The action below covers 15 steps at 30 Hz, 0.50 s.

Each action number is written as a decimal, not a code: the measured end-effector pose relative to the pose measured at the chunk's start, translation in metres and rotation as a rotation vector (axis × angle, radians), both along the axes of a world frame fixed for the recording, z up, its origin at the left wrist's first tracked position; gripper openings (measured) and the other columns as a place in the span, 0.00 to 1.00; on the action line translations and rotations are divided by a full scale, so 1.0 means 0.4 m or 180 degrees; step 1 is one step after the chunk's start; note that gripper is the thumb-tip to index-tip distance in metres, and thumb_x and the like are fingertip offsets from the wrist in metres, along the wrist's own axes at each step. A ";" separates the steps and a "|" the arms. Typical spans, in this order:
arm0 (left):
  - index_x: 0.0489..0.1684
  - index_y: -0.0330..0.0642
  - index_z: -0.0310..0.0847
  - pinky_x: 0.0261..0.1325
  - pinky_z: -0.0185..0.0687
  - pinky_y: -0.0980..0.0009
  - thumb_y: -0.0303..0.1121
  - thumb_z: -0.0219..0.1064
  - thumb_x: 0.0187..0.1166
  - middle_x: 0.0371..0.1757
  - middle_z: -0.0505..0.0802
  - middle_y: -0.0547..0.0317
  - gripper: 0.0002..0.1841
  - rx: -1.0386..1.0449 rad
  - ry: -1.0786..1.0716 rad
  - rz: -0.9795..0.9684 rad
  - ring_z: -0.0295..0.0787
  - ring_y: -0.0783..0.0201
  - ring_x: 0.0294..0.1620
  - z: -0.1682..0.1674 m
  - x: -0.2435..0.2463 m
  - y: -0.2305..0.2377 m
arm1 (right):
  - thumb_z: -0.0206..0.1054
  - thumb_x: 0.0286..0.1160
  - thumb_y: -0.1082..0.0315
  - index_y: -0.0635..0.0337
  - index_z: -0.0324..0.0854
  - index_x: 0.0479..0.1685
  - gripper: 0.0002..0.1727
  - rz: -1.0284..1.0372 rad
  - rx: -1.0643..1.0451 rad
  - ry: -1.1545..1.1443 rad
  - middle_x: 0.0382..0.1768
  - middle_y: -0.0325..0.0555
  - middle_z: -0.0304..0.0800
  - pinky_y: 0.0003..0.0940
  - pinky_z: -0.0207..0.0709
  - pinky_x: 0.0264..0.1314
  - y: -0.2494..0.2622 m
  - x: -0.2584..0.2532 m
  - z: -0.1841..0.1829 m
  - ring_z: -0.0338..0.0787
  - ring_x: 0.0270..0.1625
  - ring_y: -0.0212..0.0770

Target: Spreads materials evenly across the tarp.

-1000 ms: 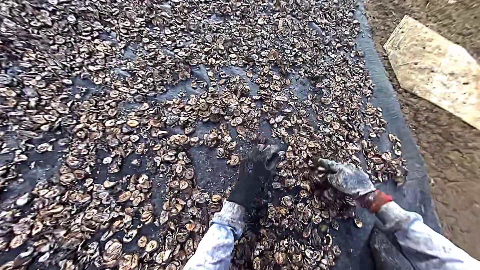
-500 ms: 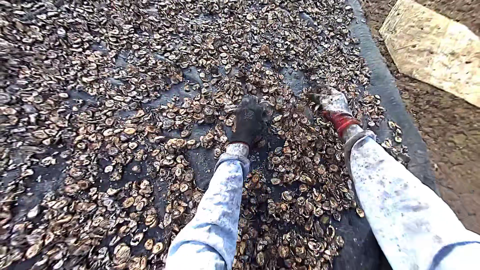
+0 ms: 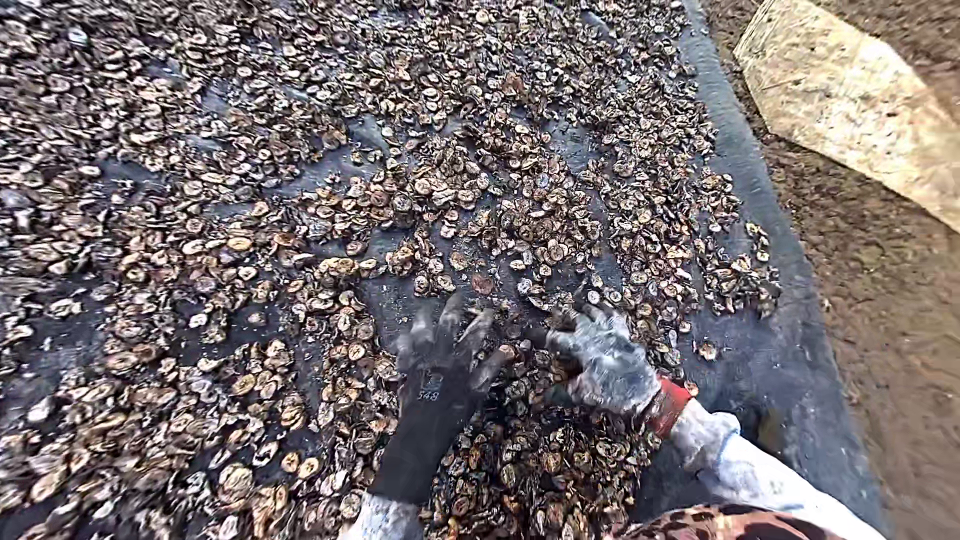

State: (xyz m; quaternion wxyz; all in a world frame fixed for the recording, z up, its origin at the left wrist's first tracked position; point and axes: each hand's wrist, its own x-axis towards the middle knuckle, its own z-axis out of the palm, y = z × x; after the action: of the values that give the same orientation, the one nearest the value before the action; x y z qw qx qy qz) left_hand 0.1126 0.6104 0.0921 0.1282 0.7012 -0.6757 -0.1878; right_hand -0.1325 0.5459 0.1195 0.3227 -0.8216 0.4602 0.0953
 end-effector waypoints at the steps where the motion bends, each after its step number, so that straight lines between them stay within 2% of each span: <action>1: 0.82 0.58 0.77 0.79 0.49 0.19 0.65 0.56 0.79 0.89 0.69 0.35 0.35 0.0167 -0.0120 0.0135 0.56 0.21 0.88 0.014 0.019 0.067 | 0.80 0.46 0.29 0.21 0.71 0.84 0.51 0.0457 -0.0050 -0.0238 0.91 0.55 0.61 0.79 0.42 0.88 0.092 0.038 -0.019 0.51 0.93 0.71; 2: 0.86 0.58 0.72 0.77 0.49 0.16 0.70 0.55 0.76 0.89 0.64 0.27 0.40 0.0441 -0.0147 0.0217 0.52 0.15 0.87 0.031 0.035 0.146 | 0.85 0.42 0.35 0.25 0.74 0.83 0.53 0.0813 -0.0076 -0.0605 0.92 0.57 0.58 0.81 0.40 0.87 0.181 0.077 -0.039 0.47 0.93 0.75; 3: 0.90 0.56 0.66 0.77 0.49 0.16 0.73 0.58 0.71 0.90 0.58 0.22 0.47 0.0808 -0.0054 0.0232 0.48 0.12 0.87 0.043 0.044 0.229 | 0.88 0.41 0.46 0.34 0.79 0.80 0.50 0.1062 0.0001 -0.1013 0.91 0.57 0.61 0.79 0.42 0.88 0.257 0.106 -0.061 0.50 0.92 0.75; 4: 0.92 0.52 0.61 0.80 0.43 0.18 0.76 0.64 0.63 0.91 0.52 0.19 0.55 0.1158 0.0105 0.0183 0.42 0.12 0.88 0.042 0.042 0.310 | 0.86 0.49 0.57 0.45 0.79 0.81 0.46 0.1196 0.0228 -0.1403 0.90 0.58 0.62 0.73 0.43 0.90 0.309 0.116 -0.086 0.52 0.92 0.74; 5: 0.93 0.46 0.59 0.83 0.37 0.19 0.76 0.72 0.55 0.90 0.52 0.16 0.62 0.1320 0.0162 0.0120 0.40 0.13 0.89 0.031 0.022 0.382 | 0.80 0.58 0.62 0.53 0.79 0.80 0.40 0.1243 0.0417 -0.1701 0.89 0.60 0.63 0.69 0.41 0.92 0.331 0.110 -0.113 0.52 0.92 0.74; 6: 0.93 0.43 0.58 0.84 0.36 0.19 0.77 0.74 0.50 0.89 0.54 0.16 0.66 0.1324 0.0061 0.0061 0.43 0.14 0.89 0.018 -0.005 0.436 | 0.77 0.63 0.61 0.54 0.80 0.79 0.36 0.1321 0.0385 -0.1801 0.88 0.62 0.64 0.69 0.41 0.92 0.326 0.097 -0.134 0.53 0.92 0.74; 7: 0.91 0.45 0.61 0.83 0.42 0.21 0.77 0.74 0.49 0.88 0.59 0.18 0.65 0.1152 -0.0039 0.0113 0.49 0.16 0.88 0.004 -0.037 0.468 | 0.77 0.65 0.57 0.50 0.83 0.76 0.33 0.1347 0.0111 -0.1753 0.86 0.62 0.69 0.70 0.44 0.92 0.304 0.078 -0.144 0.57 0.90 0.73; 8: 0.87 0.49 0.69 0.79 0.54 0.21 0.75 0.73 0.52 0.85 0.66 0.19 0.58 0.0812 -0.0129 0.0224 0.58 0.17 0.85 -0.019 -0.071 0.480 | 0.79 0.62 0.55 0.44 0.86 0.72 0.31 0.1317 -0.0184 -0.1559 0.84 0.57 0.74 0.74 0.45 0.90 0.276 0.055 -0.142 0.60 0.89 0.72; 9: 0.82 0.52 0.75 0.71 0.64 0.22 0.68 0.72 0.54 0.82 0.72 0.20 0.50 0.0409 -0.0215 0.0308 0.67 0.17 0.80 -0.043 -0.101 0.463 | 0.80 0.60 0.55 0.40 0.87 0.70 0.31 0.1195 -0.0365 -0.1358 0.83 0.54 0.76 0.80 0.42 0.88 0.249 0.028 -0.135 0.61 0.89 0.72; 10: 0.78 0.53 0.79 0.65 0.70 0.23 0.61 0.72 0.53 0.79 0.75 0.20 0.44 0.0031 -0.0214 0.0390 0.73 0.17 0.75 -0.067 -0.132 0.422 | 0.79 0.60 0.55 0.38 0.88 0.70 0.30 0.0972 -0.0465 -0.1155 0.83 0.55 0.76 0.84 0.39 0.86 0.218 -0.002 -0.124 0.59 0.90 0.75; 11: 0.78 0.54 0.80 0.62 0.70 0.22 0.57 0.73 0.51 0.78 0.75 0.20 0.44 -0.0184 -0.0190 0.0419 0.74 0.15 0.72 -0.085 -0.163 0.365 | 0.80 0.58 0.54 0.36 0.88 0.68 0.30 0.0720 -0.0586 -0.0912 0.83 0.56 0.75 0.87 0.38 0.83 0.185 -0.035 -0.114 0.56 0.89 0.78; 13: 0.81 0.59 0.77 0.61 0.69 0.20 0.51 0.85 0.36 0.83 0.70 0.20 0.53 -0.0031 -0.0183 0.0405 0.71 0.12 0.73 -0.082 -0.217 0.240 | 0.80 0.55 0.52 0.33 0.86 0.71 0.34 0.0289 -0.0649 -0.0284 0.86 0.57 0.70 0.87 0.37 0.83 0.146 -0.105 -0.103 0.51 0.90 0.80; 14: 0.83 0.64 0.75 0.63 0.68 0.21 0.52 0.88 0.30 0.84 0.69 0.22 0.58 0.0146 -0.0266 0.0329 0.69 0.13 0.75 -0.072 -0.246 0.189 | 0.79 0.55 0.53 0.32 0.84 0.74 0.35 0.0098 -0.0600 -0.0020 0.87 0.59 0.68 0.87 0.40 0.82 0.143 -0.137 -0.098 0.50 0.90 0.80; 15: 0.83 0.66 0.74 0.68 0.66 0.21 0.54 0.89 0.33 0.86 0.68 0.26 0.57 0.0362 -0.0247 0.0146 0.66 0.15 0.79 -0.057 -0.276 0.158 | 0.77 0.60 0.56 0.31 0.81 0.77 0.36 -0.0057 -0.0466 0.0201 0.89 0.59 0.64 0.86 0.43 0.82 0.150 -0.168 -0.089 0.50 0.91 0.79</action>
State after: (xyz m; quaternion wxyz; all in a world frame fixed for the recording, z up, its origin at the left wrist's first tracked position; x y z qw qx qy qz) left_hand 0.0021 0.6734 0.0695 0.0662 0.7294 -0.6522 -0.1955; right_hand -0.1998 0.6060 0.0839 0.2478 -0.8355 0.4832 0.0843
